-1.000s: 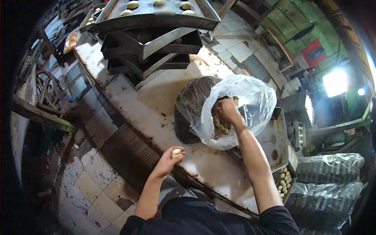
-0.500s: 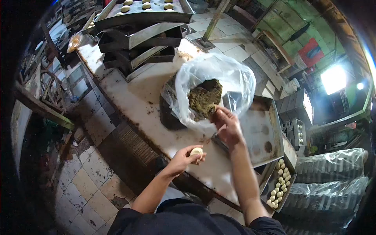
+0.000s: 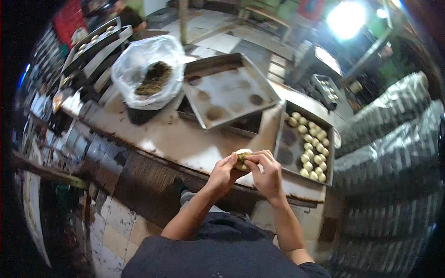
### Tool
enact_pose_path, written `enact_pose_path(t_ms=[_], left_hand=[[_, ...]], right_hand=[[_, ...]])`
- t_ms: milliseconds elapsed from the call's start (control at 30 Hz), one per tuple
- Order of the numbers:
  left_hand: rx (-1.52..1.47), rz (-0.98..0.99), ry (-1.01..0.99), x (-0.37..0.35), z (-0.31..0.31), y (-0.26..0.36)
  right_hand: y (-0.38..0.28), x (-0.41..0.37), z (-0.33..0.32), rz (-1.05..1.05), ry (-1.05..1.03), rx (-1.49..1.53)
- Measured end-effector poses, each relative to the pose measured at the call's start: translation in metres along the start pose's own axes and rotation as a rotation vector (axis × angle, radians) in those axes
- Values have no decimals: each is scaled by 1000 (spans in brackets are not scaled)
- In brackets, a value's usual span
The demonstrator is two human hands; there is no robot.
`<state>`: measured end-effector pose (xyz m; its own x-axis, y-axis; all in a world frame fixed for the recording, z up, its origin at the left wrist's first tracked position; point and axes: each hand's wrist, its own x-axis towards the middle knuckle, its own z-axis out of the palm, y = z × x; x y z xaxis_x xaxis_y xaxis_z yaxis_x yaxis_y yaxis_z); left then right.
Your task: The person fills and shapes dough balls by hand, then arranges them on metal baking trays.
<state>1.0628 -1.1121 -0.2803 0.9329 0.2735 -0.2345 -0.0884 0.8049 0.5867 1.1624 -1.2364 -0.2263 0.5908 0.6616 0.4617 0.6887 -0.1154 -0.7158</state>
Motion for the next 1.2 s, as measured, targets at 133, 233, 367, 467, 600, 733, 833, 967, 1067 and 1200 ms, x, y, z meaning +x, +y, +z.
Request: enact_pose_path(t_ms=[133,233,367,467,600,733,833,967,1067,1200], left_hand=[[90,-71,-156,12,61,-41],[243,-158,-191,2,100,-46],[332,-194,-357,-5,126,-66],[496,-101,-465,-14,138,-72],[1047,172,-524,-31,158,-57],[743,147,-387,4,141,-52],[408,120,-238,5,146,-49],[627,381,-282,-2,132,-47],[862,620,-332,-14,132,-31],[773,546,-200,-10,120,-15]], right_hand=[[9,-48,-70,-57,116,-170],[5,-79,-122,-7,195,-90],[-16,-103,-150,122,216,-106],[11,-120,-150,109,297,182],[16,-122,-151,168,382,707],[-19,-105,-148,78,299,458],[-17,-100,-136,82,250,418],[-10,-78,-116,334,405,864],[5,-65,-108,262,328,940],[-14,-49,-85,156,238,609]])
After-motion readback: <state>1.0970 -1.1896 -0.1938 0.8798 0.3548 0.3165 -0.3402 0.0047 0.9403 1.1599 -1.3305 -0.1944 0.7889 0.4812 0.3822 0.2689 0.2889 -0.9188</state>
